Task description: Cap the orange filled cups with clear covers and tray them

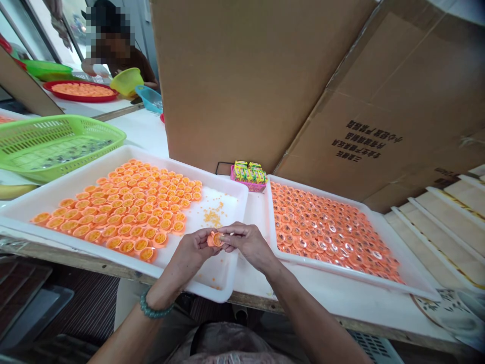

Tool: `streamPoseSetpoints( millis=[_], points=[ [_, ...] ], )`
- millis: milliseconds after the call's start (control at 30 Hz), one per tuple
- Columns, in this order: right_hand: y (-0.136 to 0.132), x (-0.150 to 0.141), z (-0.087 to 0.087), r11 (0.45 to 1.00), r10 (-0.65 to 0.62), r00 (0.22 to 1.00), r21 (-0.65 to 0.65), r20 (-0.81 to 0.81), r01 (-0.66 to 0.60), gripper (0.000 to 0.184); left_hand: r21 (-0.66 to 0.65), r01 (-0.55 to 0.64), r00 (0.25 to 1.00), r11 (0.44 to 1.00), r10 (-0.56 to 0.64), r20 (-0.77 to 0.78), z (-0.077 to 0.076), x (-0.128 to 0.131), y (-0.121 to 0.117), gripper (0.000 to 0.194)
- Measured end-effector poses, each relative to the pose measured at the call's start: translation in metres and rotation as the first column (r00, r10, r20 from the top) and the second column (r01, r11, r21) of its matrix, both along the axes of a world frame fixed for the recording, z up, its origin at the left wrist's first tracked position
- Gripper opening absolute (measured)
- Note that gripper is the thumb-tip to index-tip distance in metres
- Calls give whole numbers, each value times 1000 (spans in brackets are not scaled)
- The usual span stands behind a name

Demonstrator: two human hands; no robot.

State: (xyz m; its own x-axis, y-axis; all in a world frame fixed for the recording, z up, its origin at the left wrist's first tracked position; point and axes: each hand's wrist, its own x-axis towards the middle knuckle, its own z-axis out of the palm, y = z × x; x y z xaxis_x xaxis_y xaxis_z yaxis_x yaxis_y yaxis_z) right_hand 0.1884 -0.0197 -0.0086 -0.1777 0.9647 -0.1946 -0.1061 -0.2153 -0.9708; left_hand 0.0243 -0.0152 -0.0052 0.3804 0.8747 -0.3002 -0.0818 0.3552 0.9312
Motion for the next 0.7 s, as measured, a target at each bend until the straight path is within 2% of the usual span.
streamPoseSetpoints(
  millis=[133, 367, 500, 600, 700],
  points=[
    [0, -6, 1, 1000, -19, 1000, 12, 14, 19, 27, 19, 9, 1000, 1000, -9, -26, -3, -1, 0, 34],
    [-1, -8, 0, 994, -98, 995, -49, 0, 98, 25, 87, 44, 997, 995, -38, -73, -5, -1, 0, 35],
    [-1, -6, 2, 993, -103, 995, -60, 7, 103, 20, 112, 67, 997, 991, -62, -47, -3, -1, -2, 37],
    [-4, -6, 3, 994, -111, 993, -9, 28, 111, 15, 121, 58, 998, 991, -53, -43, -1, 0, -5, 39],
    [-9, -6, 3, 982, -161, 984, 116, 77, 151, 9, 120, 43, 996, 992, -33, -79, 1, 1, -5, 41]
  ],
)
